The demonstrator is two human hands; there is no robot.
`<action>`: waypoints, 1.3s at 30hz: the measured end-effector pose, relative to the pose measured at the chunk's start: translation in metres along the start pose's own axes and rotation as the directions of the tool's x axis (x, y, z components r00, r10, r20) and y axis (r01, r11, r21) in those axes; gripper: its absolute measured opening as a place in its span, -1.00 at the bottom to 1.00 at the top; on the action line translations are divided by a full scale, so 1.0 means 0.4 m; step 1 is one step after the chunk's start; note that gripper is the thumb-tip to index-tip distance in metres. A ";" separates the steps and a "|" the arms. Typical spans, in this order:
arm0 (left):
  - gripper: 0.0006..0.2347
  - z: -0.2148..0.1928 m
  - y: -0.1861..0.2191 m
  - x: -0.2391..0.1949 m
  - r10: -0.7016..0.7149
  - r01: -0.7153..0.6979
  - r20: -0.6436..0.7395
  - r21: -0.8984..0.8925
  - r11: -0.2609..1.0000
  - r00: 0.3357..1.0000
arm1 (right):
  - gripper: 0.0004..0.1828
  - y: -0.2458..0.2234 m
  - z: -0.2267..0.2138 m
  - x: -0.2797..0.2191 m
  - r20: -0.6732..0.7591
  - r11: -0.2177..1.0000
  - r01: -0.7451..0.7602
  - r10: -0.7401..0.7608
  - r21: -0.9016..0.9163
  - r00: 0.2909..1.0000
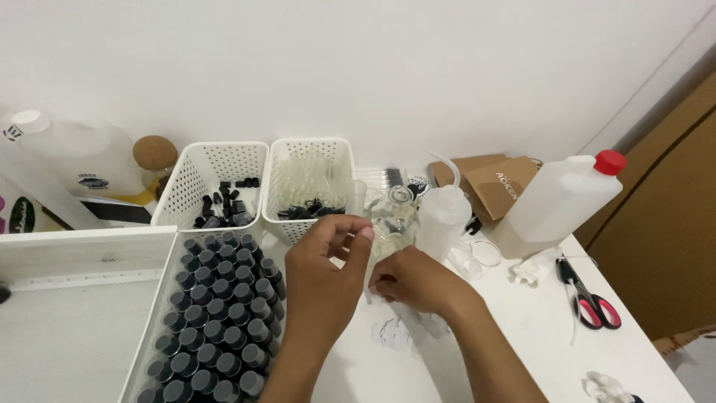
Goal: Assembling small perfume spray bottles by attaching nozzles and applying labels.
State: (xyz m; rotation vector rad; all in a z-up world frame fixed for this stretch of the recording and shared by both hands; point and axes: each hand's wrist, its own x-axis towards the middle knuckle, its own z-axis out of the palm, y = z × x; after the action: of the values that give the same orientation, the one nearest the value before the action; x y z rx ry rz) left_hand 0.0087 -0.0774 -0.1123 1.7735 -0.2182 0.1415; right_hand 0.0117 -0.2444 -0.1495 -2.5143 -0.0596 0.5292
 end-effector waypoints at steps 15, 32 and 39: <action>-0.93 -0.016 -0.002 0.003 0.061 -0.061 -0.006 -0.060 0.996 0.998 | -0.78 -0.035 0.036 -0.031 0.205 0.905 -0.201 0.292 -0.374 0.934; -0.90 -0.013 -0.011 0.004 0.125 -0.127 -0.027 -0.168 0.977 0.992 | -0.70 -0.040 0.047 -0.017 0.116 0.948 -0.104 0.144 -0.300 0.983; -0.90 -0.017 0.006 0.007 0.014 -0.014 -0.004 -0.117 0.993 1.000 | -0.80 -0.024 0.135 0.048 0.036 0.835 -0.157 0.207 -0.528 0.978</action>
State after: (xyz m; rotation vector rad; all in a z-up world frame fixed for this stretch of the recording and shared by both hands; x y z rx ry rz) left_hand 0.0110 -0.0714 -0.1078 1.6549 -0.2325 0.1388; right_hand 0.0091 -0.2051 -0.1924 -3.0492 0.0040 0.7967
